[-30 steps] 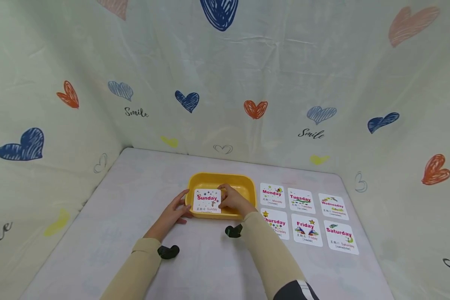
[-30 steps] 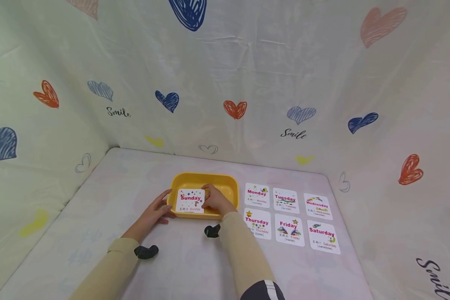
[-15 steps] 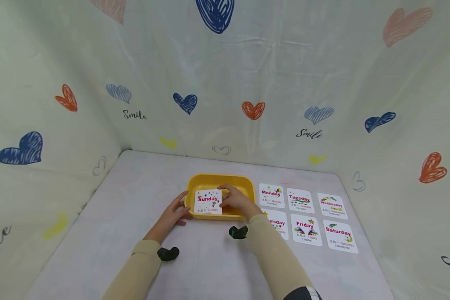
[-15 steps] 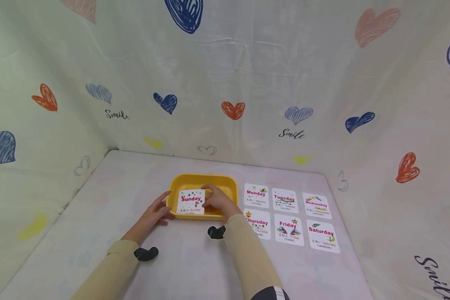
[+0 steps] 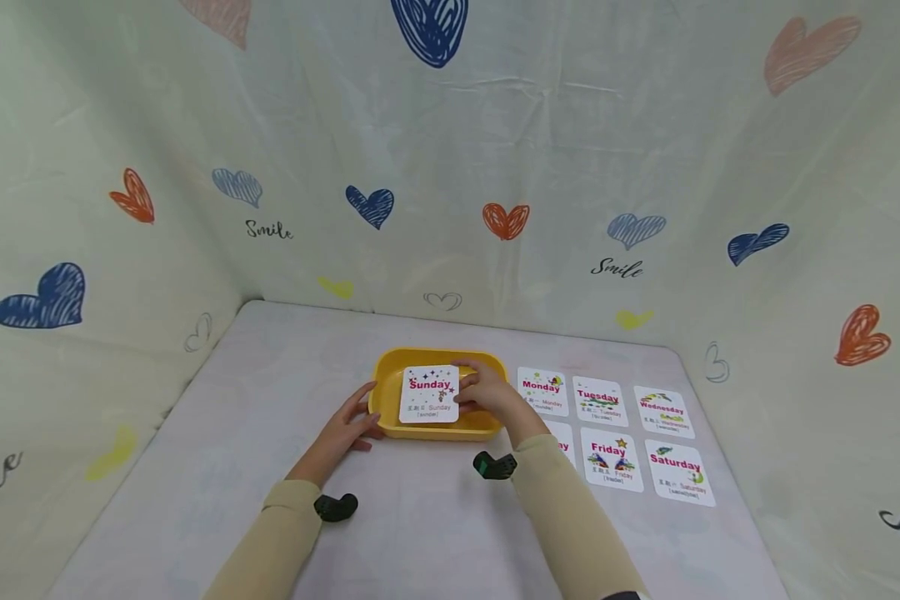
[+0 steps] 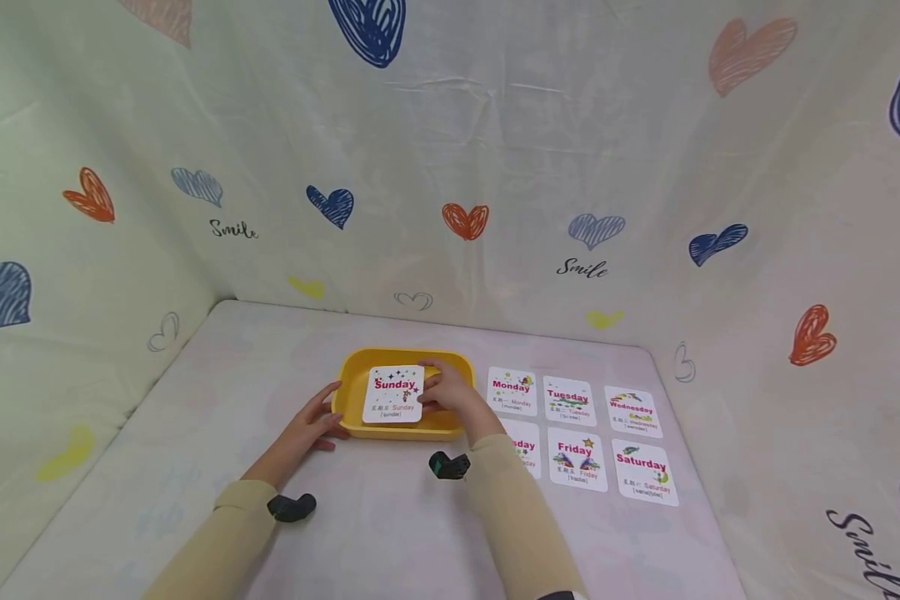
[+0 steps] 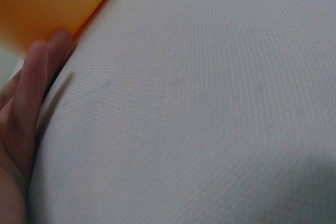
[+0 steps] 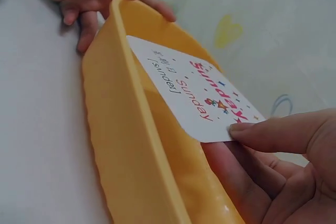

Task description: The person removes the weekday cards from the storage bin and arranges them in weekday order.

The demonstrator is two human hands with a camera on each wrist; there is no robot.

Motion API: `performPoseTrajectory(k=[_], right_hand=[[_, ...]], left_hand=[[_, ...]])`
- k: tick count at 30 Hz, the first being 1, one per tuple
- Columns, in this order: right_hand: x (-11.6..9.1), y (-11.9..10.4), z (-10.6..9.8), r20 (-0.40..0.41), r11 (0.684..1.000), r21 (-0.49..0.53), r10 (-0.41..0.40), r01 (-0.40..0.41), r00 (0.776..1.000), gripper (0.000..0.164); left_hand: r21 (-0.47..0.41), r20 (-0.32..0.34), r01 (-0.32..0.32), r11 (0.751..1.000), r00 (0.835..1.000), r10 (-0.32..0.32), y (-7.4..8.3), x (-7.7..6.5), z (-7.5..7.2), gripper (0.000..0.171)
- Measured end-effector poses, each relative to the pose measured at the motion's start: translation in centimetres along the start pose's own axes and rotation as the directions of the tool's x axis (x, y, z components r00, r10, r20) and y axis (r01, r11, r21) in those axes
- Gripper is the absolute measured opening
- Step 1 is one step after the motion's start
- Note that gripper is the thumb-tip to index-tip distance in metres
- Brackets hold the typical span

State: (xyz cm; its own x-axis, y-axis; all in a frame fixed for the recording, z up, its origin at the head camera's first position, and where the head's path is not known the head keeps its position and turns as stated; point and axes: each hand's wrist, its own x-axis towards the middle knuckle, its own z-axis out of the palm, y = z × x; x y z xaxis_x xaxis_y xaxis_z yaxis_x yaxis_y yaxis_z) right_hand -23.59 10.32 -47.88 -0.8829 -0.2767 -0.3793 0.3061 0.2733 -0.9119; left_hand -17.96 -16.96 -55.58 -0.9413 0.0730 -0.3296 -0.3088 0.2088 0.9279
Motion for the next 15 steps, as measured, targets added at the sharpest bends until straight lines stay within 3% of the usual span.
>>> performPoseTrajectory(k=[8,15], right_hand=[[-1.8,0.2,-1.2,-0.049,1.000,-0.003,-0.024,0.024,0.999,0.061],[-3.4,1.0,-1.6,-0.150,0.998,0.032,-0.045,0.050,0.988,0.056]], left_hand=[[0.004,0.010,-0.002,1.000,1.000,0.002,0.0,0.0,-0.1,0.068],[0.000,0.016,-0.002,1.000,1.000,0.002,-0.1,-0.1,-0.2,0.072]])
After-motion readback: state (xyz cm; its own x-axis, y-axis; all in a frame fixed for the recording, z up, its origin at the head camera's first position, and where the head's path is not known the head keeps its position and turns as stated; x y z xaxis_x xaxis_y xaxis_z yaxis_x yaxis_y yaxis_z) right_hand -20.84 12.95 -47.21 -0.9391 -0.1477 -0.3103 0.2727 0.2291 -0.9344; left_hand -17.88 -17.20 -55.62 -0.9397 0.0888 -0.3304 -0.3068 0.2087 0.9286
